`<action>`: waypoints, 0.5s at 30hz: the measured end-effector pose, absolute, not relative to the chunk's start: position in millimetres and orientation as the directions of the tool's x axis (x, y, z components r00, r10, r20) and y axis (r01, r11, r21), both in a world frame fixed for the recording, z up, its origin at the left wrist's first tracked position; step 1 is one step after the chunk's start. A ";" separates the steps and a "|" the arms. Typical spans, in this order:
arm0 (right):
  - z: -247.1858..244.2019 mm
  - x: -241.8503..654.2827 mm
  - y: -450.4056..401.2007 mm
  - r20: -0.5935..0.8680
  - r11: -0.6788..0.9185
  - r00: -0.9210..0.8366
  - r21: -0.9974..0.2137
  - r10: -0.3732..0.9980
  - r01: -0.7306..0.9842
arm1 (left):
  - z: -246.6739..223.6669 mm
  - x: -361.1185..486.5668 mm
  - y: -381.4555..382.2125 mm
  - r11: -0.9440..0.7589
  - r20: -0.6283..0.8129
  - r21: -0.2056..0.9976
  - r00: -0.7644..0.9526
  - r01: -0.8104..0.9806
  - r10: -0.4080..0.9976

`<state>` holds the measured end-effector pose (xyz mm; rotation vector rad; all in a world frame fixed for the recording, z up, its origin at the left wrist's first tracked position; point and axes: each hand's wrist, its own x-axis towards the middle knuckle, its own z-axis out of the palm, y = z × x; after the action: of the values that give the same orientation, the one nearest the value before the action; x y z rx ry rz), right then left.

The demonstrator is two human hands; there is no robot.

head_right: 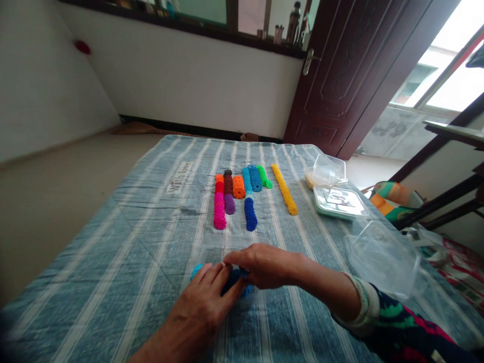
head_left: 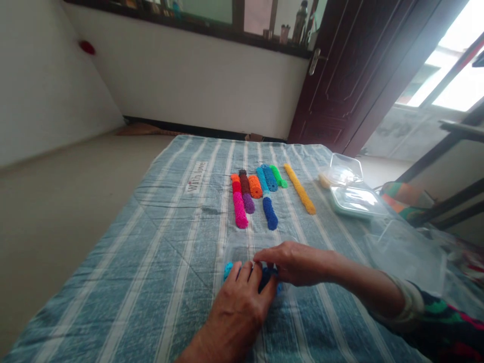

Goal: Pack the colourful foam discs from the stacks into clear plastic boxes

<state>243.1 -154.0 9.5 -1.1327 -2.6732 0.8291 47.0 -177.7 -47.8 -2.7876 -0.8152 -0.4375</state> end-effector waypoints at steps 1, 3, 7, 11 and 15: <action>10.4 243.5 -153.4 -0.105 0.567 -0.714 -0.533 0.692 0.628 | -52.0 47.3 -177.7 -0.823 0.362 -0.108 0.793 0.557 0.490; 12.9 245.3 -152.0 -0.117 0.563 -0.716 -0.536 0.688 0.629 | -56.9 47.8 -177.9 -0.821 0.394 -0.101 0.780 0.562 0.486; 18.2 252.6 -148.7 -0.095 0.543 -0.676 -0.520 0.731 0.659 | -51.7 47.6 -177.9 -0.824 0.390 -0.090 0.781 0.559 0.488; 21.6 262.1 -148.7 -0.008 0.504 -0.606 -0.548 0.795 0.668 | -43.4 46.7 -178.0 -0.834 0.359 -0.063 0.793 0.548 0.493; 20.7 270.0 -154.5 0.143 0.469 -0.485 -0.585 0.863 0.662 | -45.2 44.8 -178.9 -0.837 0.344 -0.039 0.794 0.545 0.501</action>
<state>270.0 -154.5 20.7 -1.2744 -2.2994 0.6467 44.8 -178.9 -45.2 -2.8457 -0.8341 -0.4879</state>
